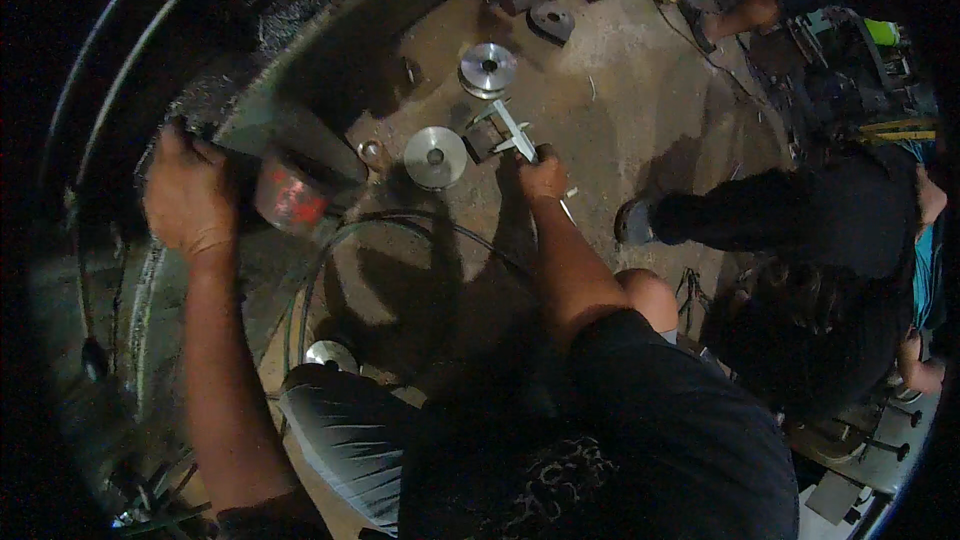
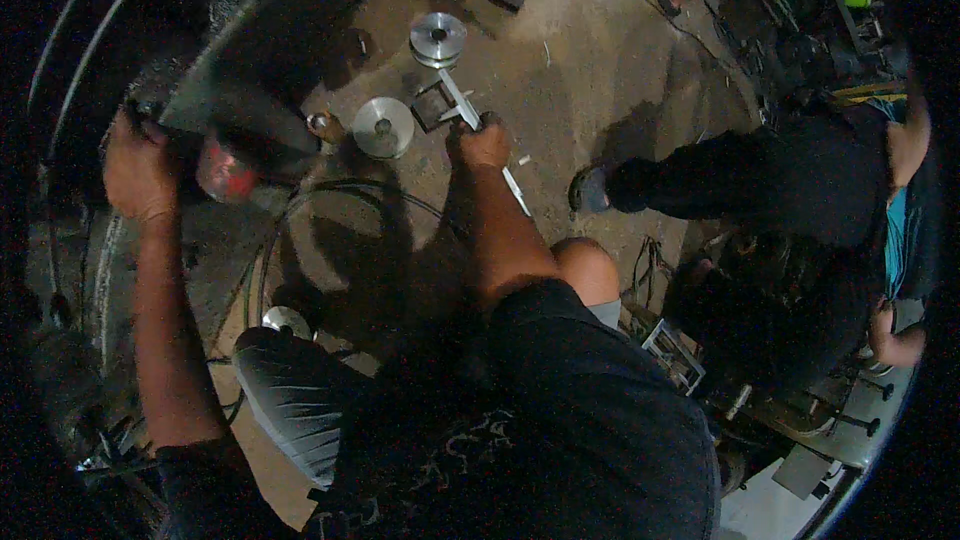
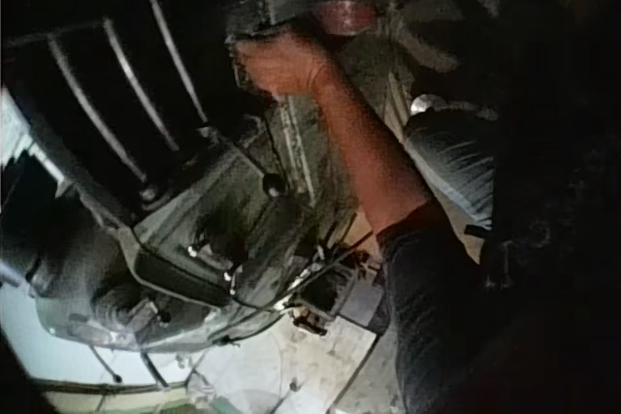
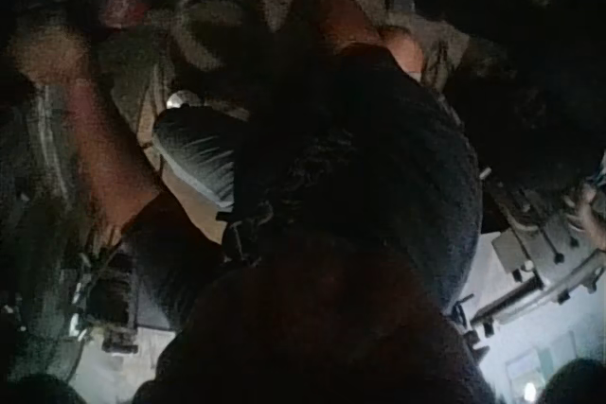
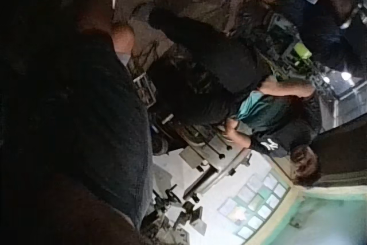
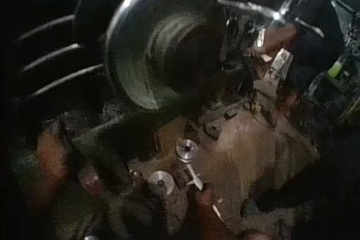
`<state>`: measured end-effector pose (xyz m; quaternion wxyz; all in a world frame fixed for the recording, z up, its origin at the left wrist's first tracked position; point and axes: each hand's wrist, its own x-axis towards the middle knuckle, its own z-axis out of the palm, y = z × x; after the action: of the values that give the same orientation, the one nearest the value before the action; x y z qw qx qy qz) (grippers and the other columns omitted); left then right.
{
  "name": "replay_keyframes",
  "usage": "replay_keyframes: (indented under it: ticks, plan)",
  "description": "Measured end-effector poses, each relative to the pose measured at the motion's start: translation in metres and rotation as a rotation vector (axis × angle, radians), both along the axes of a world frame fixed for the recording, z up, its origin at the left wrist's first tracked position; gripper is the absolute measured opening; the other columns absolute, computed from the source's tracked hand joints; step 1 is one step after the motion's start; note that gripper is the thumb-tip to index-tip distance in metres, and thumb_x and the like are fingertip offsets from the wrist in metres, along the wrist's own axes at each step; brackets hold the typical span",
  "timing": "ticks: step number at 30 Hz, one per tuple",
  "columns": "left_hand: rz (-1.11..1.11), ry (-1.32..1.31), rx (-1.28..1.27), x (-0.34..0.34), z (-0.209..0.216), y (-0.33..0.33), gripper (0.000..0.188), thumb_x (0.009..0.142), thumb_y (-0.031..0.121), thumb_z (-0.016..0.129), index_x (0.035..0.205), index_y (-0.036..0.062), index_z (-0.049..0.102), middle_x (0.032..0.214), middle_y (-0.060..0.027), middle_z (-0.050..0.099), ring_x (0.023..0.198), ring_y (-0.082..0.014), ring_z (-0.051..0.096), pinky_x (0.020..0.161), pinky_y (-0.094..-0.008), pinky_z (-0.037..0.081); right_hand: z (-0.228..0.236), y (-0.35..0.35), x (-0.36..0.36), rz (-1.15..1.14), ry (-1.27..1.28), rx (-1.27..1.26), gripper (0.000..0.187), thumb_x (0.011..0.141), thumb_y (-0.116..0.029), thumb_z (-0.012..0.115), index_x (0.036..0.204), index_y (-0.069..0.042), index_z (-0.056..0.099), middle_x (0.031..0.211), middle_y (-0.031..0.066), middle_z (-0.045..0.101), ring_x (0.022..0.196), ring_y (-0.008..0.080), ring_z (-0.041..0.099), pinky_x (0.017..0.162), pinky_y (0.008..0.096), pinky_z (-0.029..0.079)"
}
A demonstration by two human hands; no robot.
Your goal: The person kneels on the workshop floor and uses a vernier caliper to measure the diameter of several small metal discs. The person then stands and walks to a metal lathe, where they measure a cylindrical metal part mounted in the chuck.
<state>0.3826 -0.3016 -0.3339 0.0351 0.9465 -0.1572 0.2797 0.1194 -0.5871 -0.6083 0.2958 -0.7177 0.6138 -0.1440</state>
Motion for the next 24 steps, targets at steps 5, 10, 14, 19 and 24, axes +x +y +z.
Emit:
replay_keyframes:
  ticks: [5,10,14,19,24]
  plan:
    - [-0.090,-0.076,-0.013,-0.001,0.002,0.003,0.028,0.085,0.024,0.059,0.110,0.0118,0.063,0.093,-0.0152,0.067,0.084,-0.0354,0.065,0.073,-0.0489,0.052,0.073,-0.017,-0.001,0.221,-0.137,0.053,0.032,0.074,-0.020,0.081,0.099,-0.003,0.071,0.097,0.0164,0.072,0.089,0.0290,0.069,0.083,0.0389,0.050]
    - [-0.086,0.016,-0.007,-0.007,0.013,0.002,0.024,0.086,0.025,0.059,0.103,0.0082,0.062,0.093,-0.0170,0.067,0.087,-0.0369,0.065,0.075,-0.0490,0.051,0.184,-0.001,-0.015,0.515,-0.255,-0.155,0.034,0.070,-0.015,0.083,0.099,-0.002,0.071,0.092,0.0144,0.069,0.087,0.0279,0.066,0.079,0.0373,0.050]
    - [-0.076,0.041,-0.054,-0.014,0.017,0.001,0.023,0.086,0.025,0.058,0.098,0.0063,0.062,0.092,-0.0177,0.067,0.088,-0.0376,0.065,0.076,-0.0494,0.050,0.264,0.027,-0.030,0.746,-0.260,-0.374,0.035,0.067,-0.015,0.083,0.096,-0.002,0.069,0.087,0.0145,0.065,0.084,0.0318,0.063,0.074,0.0395,0.049]
    - [-0.100,0.072,-0.069,-0.012,0.017,0.005,0.021,0.087,0.024,0.057,0.094,0.0056,0.061,0.092,-0.0179,0.067,0.087,-0.0378,0.065,0.077,-0.0493,0.050,0.321,0.058,-0.038,0.909,-0.279,-0.513,0.033,0.065,-0.014,0.083,0.090,-0.002,0.067,0.084,0.0154,0.063,0.082,0.0359,0.062,0.070,0.0431,0.048]
    - [-0.121,0.023,-0.078,-0.008,0.013,0.007,0.020,0.086,0.024,0.058,0.093,0.0056,0.061,0.093,-0.0172,0.067,0.088,-0.0366,0.064,0.078,-0.0490,0.050,0.337,0.077,-0.048,0.953,-0.337,-0.471,0.031,0.064,-0.013,0.083,0.088,-0.002,0.066,0.084,0.0152,0.063,0.082,0.0369,0.062,0.068,0.0444,0.048]
